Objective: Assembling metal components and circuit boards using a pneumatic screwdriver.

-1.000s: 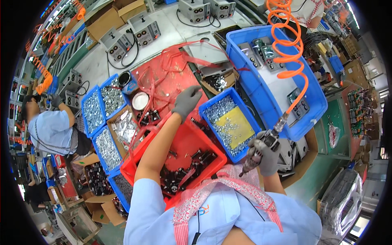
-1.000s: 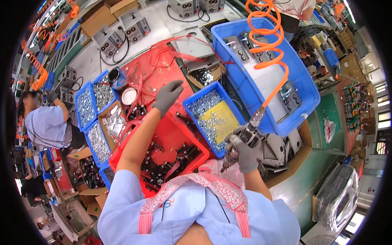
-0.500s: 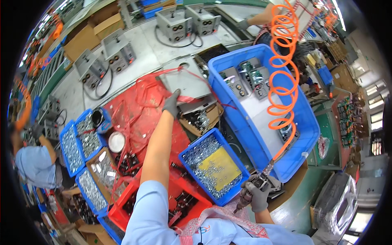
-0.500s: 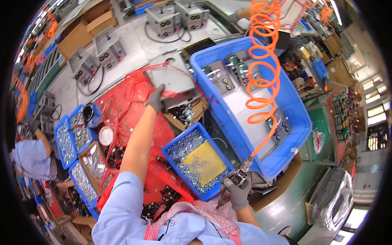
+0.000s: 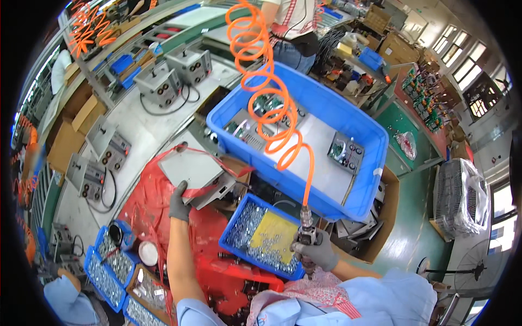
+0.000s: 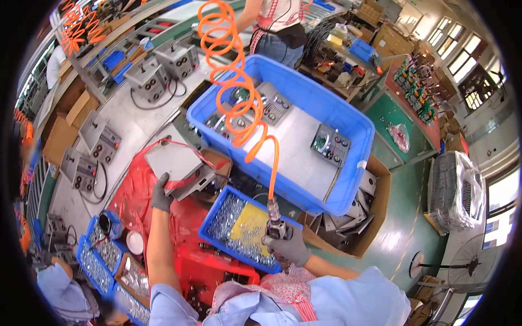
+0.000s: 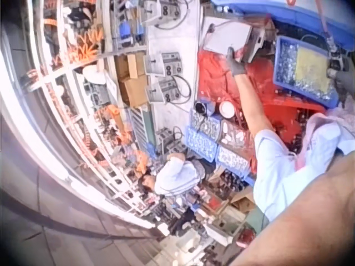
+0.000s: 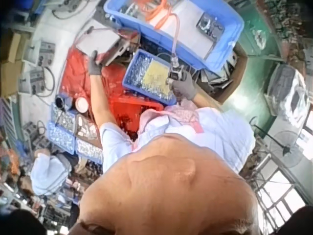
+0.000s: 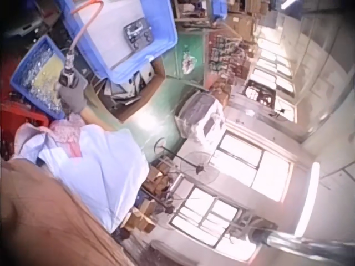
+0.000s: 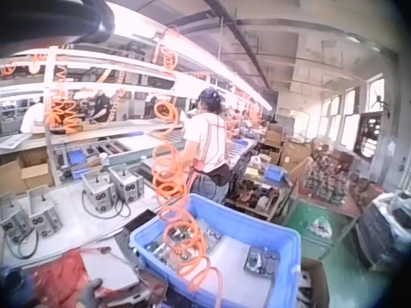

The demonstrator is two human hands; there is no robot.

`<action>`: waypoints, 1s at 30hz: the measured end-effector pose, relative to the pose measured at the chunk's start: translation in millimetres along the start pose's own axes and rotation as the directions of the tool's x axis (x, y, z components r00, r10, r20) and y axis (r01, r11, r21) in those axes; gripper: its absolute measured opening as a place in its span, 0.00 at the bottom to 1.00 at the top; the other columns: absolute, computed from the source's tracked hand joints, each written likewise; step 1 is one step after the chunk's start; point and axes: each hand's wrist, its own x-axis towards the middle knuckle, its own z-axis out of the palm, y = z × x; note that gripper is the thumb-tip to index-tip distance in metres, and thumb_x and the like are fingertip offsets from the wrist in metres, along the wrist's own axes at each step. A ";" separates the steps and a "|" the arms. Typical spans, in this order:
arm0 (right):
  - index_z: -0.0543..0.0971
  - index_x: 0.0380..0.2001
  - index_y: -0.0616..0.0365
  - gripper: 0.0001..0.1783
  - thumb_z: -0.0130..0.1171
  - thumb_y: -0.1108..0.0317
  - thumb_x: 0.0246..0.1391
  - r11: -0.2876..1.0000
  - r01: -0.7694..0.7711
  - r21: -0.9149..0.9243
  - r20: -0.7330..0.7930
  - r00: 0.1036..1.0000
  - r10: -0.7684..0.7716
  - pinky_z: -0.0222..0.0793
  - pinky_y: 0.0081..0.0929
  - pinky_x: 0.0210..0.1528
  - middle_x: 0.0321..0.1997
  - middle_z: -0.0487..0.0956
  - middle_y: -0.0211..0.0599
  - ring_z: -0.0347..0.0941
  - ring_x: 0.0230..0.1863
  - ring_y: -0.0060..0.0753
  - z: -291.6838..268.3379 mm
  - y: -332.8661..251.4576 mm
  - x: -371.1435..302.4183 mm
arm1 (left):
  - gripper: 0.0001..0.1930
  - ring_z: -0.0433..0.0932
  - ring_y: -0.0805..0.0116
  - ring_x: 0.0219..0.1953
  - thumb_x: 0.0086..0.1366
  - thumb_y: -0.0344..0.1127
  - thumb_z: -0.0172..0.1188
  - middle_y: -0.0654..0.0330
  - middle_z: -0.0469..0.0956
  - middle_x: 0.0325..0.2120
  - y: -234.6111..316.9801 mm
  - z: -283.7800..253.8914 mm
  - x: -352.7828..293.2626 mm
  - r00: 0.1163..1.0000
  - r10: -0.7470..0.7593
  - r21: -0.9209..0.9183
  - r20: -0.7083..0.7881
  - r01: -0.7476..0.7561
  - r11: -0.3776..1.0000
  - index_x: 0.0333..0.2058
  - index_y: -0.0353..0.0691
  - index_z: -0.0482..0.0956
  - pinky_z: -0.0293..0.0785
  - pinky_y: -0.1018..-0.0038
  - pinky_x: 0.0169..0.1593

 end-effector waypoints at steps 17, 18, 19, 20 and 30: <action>0.72 0.34 0.62 0.10 0.58 0.77 0.45 0.993 0.097 0.072 0.122 0.987 -0.106 0.67 0.20 0.21 0.24 0.78 0.39 0.73 0.19 0.24 6.4 27.9 -59.8 | 0.09 0.79 0.58 0.36 0.62 0.28 0.54 0.55 0.77 0.36 -37.8 34.9 -204.1 0.976 0.027 -0.208 -0.215 -0.073 0.975 0.42 0.36 0.73 0.81 0.64 0.38; 0.73 0.34 0.62 0.10 0.58 0.77 0.46 0.993 0.104 0.052 0.116 0.987 -0.109 0.67 0.20 0.20 0.24 0.78 0.39 0.73 0.19 0.24 8.0 24.8 -63.6 | 0.09 0.79 0.58 0.36 0.62 0.29 0.55 0.55 0.77 0.36 -38.2 43.6 -215.9 0.972 0.022 -0.192 -0.236 -0.068 0.979 0.42 0.36 0.73 0.81 0.63 0.38; 0.73 0.34 0.62 0.10 0.58 0.77 0.46 0.994 0.104 0.034 0.109 0.988 -0.108 0.66 0.19 0.19 0.24 0.78 0.39 0.73 0.19 0.23 8.6 23.1 -67.9 | 0.12 0.79 0.58 0.37 0.61 0.28 0.55 0.53 0.77 0.38 -42.1 49.1 -228.1 0.970 0.035 -0.164 -0.241 -0.076 0.984 0.44 0.35 0.73 0.80 0.64 0.41; 0.73 0.34 0.62 0.10 0.59 0.77 0.46 0.994 0.104 0.014 0.105 0.989 -0.105 0.65 0.18 0.19 0.24 0.78 0.39 0.73 0.19 0.23 8.9 22.1 -70.1 | 0.12 0.79 0.58 0.37 0.61 0.28 0.55 0.53 0.77 0.39 -46.4 49.9 -236.2 0.969 0.054 -0.151 -0.239 -0.092 0.984 0.44 0.34 0.73 0.80 0.65 0.41; 0.74 0.42 0.61 0.15 0.59 0.77 0.47 0.982 0.190 -0.013 0.269 0.946 -0.180 0.59 0.14 0.17 0.21 0.76 0.35 0.65 0.14 0.16 19.1 13.3 -82.3 | 0.28 0.75 0.61 0.49 0.54 0.26 0.59 0.53 0.75 0.47 -70.7 50.5 -385.0 0.960 0.281 0.110 0.003 -0.280 0.954 0.55 0.31 0.66 0.71 0.65 0.54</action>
